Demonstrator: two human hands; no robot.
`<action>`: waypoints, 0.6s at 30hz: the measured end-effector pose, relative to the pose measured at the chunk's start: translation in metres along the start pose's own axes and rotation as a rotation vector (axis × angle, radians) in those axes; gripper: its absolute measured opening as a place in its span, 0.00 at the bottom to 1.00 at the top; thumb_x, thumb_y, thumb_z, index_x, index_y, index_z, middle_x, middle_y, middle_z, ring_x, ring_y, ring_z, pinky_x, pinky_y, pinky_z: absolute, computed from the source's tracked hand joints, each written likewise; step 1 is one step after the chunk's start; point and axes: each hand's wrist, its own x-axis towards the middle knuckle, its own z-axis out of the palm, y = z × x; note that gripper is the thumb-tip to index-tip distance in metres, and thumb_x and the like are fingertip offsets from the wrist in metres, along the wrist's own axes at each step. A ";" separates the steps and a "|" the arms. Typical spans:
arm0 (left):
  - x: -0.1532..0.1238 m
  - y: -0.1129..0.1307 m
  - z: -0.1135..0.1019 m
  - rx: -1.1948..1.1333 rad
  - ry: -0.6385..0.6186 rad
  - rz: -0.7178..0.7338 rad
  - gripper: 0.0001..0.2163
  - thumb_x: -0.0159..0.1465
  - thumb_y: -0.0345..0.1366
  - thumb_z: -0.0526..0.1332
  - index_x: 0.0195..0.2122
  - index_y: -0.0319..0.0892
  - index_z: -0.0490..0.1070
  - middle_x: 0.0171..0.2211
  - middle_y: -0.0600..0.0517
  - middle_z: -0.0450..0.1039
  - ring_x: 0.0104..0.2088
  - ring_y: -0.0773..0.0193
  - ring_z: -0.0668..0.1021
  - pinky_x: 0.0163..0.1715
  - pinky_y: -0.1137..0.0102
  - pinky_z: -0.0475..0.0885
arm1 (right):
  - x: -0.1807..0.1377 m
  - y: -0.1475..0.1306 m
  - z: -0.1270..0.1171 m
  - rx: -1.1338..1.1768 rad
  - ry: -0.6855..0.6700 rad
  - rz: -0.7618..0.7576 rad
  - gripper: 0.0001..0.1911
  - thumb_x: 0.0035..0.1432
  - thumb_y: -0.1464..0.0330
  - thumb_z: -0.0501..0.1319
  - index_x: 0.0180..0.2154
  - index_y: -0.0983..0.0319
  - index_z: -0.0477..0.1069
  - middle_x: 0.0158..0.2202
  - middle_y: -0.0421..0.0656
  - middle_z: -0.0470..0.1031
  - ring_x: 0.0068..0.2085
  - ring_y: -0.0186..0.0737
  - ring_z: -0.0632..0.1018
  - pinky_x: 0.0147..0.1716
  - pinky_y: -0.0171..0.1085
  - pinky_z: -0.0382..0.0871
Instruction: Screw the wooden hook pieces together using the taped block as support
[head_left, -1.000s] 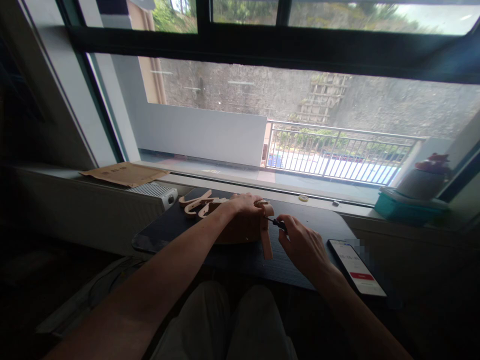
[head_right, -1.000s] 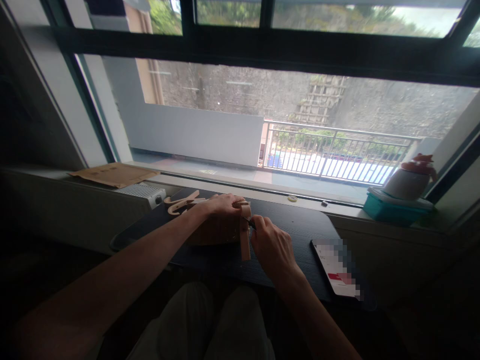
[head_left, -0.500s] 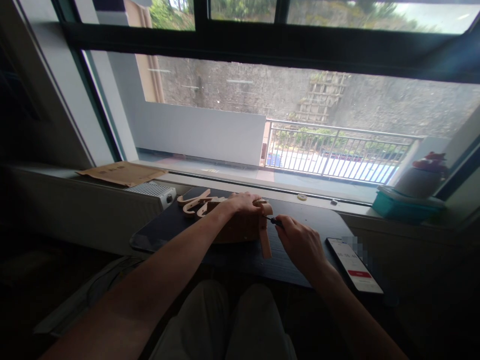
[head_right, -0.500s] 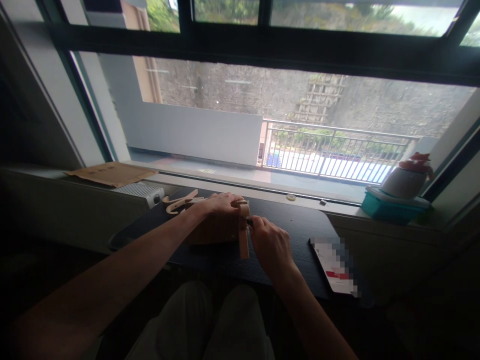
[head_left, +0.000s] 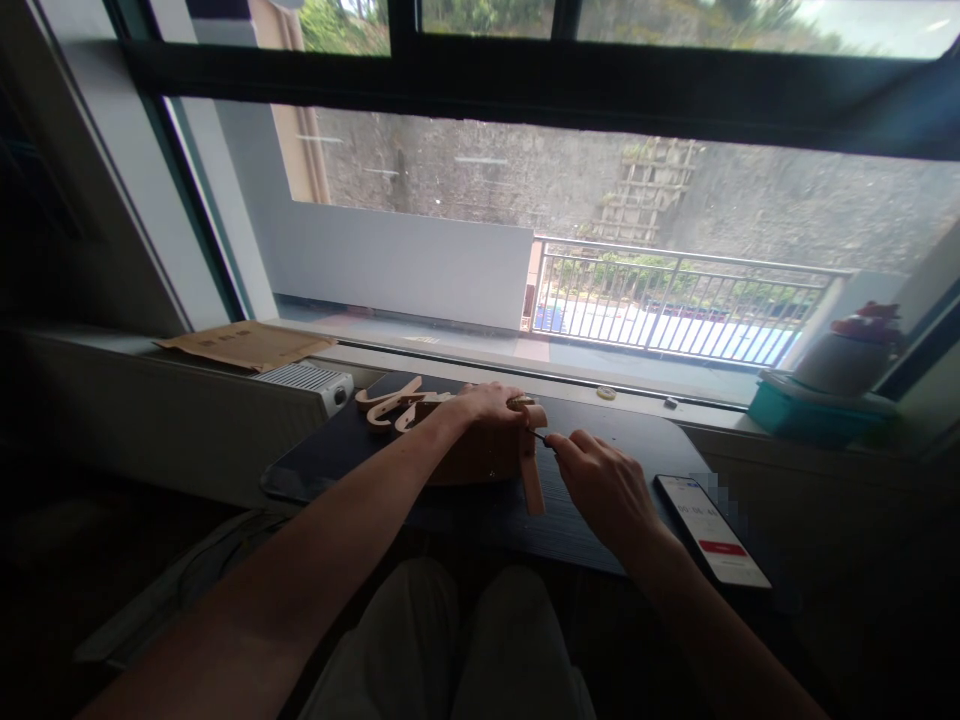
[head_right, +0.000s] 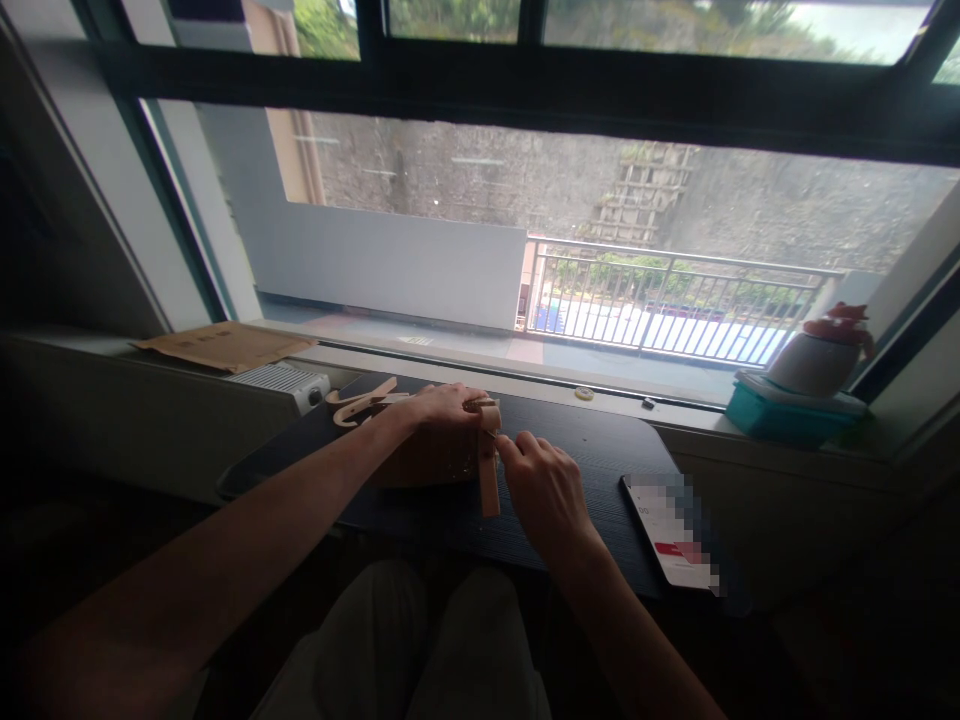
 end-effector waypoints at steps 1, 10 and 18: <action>0.000 0.000 0.000 0.000 0.002 -0.001 0.24 0.58 0.55 0.49 0.52 0.53 0.65 0.48 0.50 0.71 0.49 0.51 0.72 0.47 0.58 0.67 | 0.000 0.000 0.000 0.002 -0.003 0.003 0.14 0.63 0.72 0.51 0.48 0.59 0.69 0.34 0.41 0.73 0.32 0.36 0.72 0.27 0.35 0.55; -0.001 0.001 0.001 0.011 0.009 -0.017 0.27 0.57 0.57 0.49 0.56 0.55 0.61 0.54 0.48 0.66 0.51 0.49 0.71 0.49 0.54 0.64 | 0.005 -0.006 -0.001 0.172 -0.042 0.174 0.12 0.65 0.64 0.48 0.42 0.59 0.68 0.35 0.39 0.76 0.32 0.36 0.75 0.26 0.35 0.56; -0.004 0.000 -0.001 -0.007 0.003 0.005 0.27 0.58 0.58 0.48 0.55 0.54 0.61 0.55 0.50 0.67 0.51 0.51 0.71 0.50 0.58 0.64 | 0.004 -0.007 -0.005 0.076 -0.038 0.093 0.14 0.64 0.68 0.49 0.49 0.58 0.65 0.39 0.41 0.74 0.32 0.36 0.75 0.25 0.35 0.54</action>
